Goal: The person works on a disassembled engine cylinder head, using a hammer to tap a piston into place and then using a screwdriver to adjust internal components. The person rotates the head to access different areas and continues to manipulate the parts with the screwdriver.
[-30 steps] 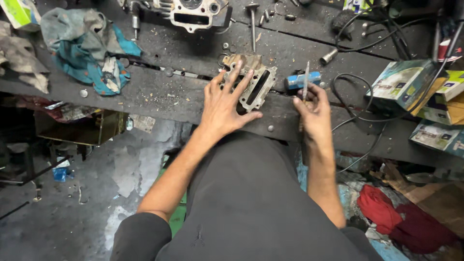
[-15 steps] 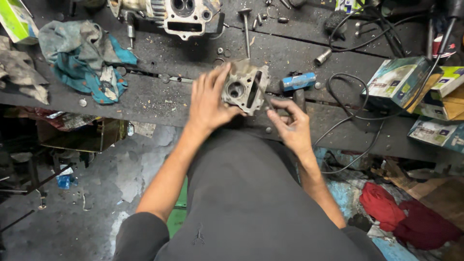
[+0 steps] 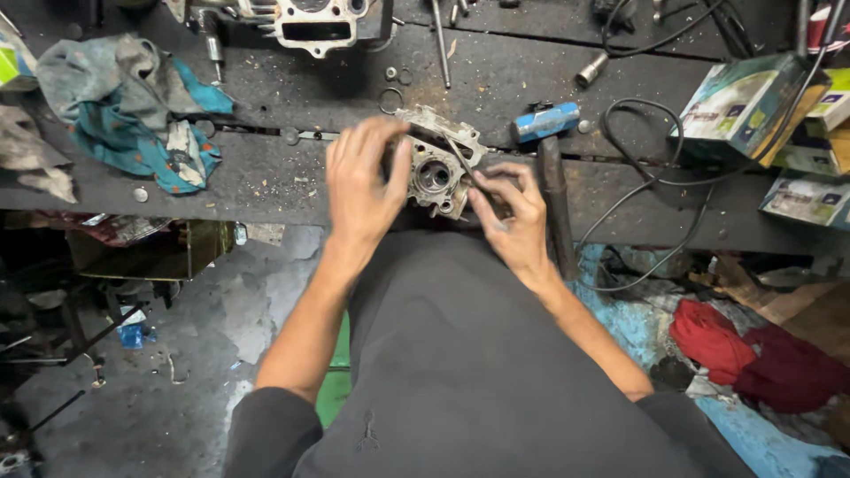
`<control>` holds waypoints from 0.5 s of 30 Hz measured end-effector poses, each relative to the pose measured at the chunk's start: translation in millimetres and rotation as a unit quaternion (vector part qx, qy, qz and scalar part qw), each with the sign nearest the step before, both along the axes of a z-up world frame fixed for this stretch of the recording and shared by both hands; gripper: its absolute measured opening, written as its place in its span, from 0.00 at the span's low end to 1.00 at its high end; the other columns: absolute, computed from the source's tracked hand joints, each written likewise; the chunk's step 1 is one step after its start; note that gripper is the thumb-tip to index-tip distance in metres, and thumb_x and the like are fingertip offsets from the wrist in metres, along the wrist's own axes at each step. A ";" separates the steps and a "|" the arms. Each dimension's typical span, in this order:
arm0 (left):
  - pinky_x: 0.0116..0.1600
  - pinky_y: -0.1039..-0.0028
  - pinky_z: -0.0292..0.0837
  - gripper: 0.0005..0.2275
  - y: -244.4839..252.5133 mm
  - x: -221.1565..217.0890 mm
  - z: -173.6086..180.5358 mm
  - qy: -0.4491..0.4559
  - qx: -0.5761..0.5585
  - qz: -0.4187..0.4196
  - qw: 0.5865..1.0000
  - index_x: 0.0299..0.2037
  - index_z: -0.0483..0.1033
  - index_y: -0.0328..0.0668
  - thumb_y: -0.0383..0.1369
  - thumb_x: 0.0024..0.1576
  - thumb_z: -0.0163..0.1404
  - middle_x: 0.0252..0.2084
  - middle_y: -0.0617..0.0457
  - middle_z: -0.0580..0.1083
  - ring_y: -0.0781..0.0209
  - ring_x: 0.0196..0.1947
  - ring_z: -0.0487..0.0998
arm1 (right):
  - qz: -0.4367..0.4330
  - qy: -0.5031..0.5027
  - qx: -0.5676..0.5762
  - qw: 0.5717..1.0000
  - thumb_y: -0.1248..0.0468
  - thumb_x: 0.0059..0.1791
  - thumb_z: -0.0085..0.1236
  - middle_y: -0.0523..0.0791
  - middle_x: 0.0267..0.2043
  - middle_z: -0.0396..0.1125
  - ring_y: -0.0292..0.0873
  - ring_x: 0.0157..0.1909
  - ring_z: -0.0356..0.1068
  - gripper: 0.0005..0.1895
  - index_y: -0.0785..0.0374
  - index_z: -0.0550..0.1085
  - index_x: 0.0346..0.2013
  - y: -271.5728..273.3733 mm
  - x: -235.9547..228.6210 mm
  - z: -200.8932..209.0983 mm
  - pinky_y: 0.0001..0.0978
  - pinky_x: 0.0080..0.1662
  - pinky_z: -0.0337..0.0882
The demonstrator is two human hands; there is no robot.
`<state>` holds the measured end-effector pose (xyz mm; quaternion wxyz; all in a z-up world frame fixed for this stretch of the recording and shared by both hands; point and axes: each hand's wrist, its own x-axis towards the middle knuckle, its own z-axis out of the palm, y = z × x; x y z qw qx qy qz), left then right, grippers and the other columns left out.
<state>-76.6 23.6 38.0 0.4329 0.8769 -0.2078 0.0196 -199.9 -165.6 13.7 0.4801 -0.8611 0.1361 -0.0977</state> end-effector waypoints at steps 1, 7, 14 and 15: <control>0.58 0.62 0.66 0.08 -10.3 4.2 -5.2 -0.035 -0.019 0.011 0.999 0.50 0.78 0.40 0.29 0.62 0.54 0.53 0.47 0.77 0.48 0.54 0.76 | 0.006 -0.019 -0.029 0.999 0.71 0.49 0.68 0.49 0.49 0.68 0.40 0.43 0.71 0.12 0.65 0.80 0.47 -0.3 3.0 1.1 0.31 0.40 0.72; 0.65 0.60 0.68 0.12 -44.7 12.8 -39.5 -0.050 -0.029 0.014 0.998 0.51 0.77 0.44 0.21 0.60 0.47 0.56 0.52 0.77 0.48 0.61 0.75 | 0.014 0.005 -0.048 0.999 0.71 0.51 0.68 0.47 0.46 0.69 0.39 0.38 0.72 0.14 0.61 0.80 0.51 -2.1 13.5 3.5 0.28 0.38 0.73; 0.52 0.60 0.76 0.09 -47.4 8.9 -56.3 0.051 -0.089 0.074 0.992 0.55 0.72 0.42 0.25 0.67 0.46 0.50 0.49 0.79 0.46 0.49 0.82 | 0.009 0.002 -0.075 0.997 0.71 0.49 0.68 0.48 0.46 0.68 0.39 0.36 0.73 0.16 0.59 0.80 0.52 4.6 9.4 5.2 0.32 0.37 0.74; 0.52 0.61 0.76 0.09 -46.8 9.0 -57.4 0.051 -0.103 0.071 0.991 0.56 0.70 0.42 0.25 0.68 0.45 0.50 0.49 0.80 0.46 0.49 0.82 | 0.008 -0.002 -0.071 0.997 0.71 0.50 0.68 0.48 0.46 0.68 0.39 0.37 0.74 0.16 0.59 0.80 0.52 5.8 10.0 3.6 0.31 0.37 0.74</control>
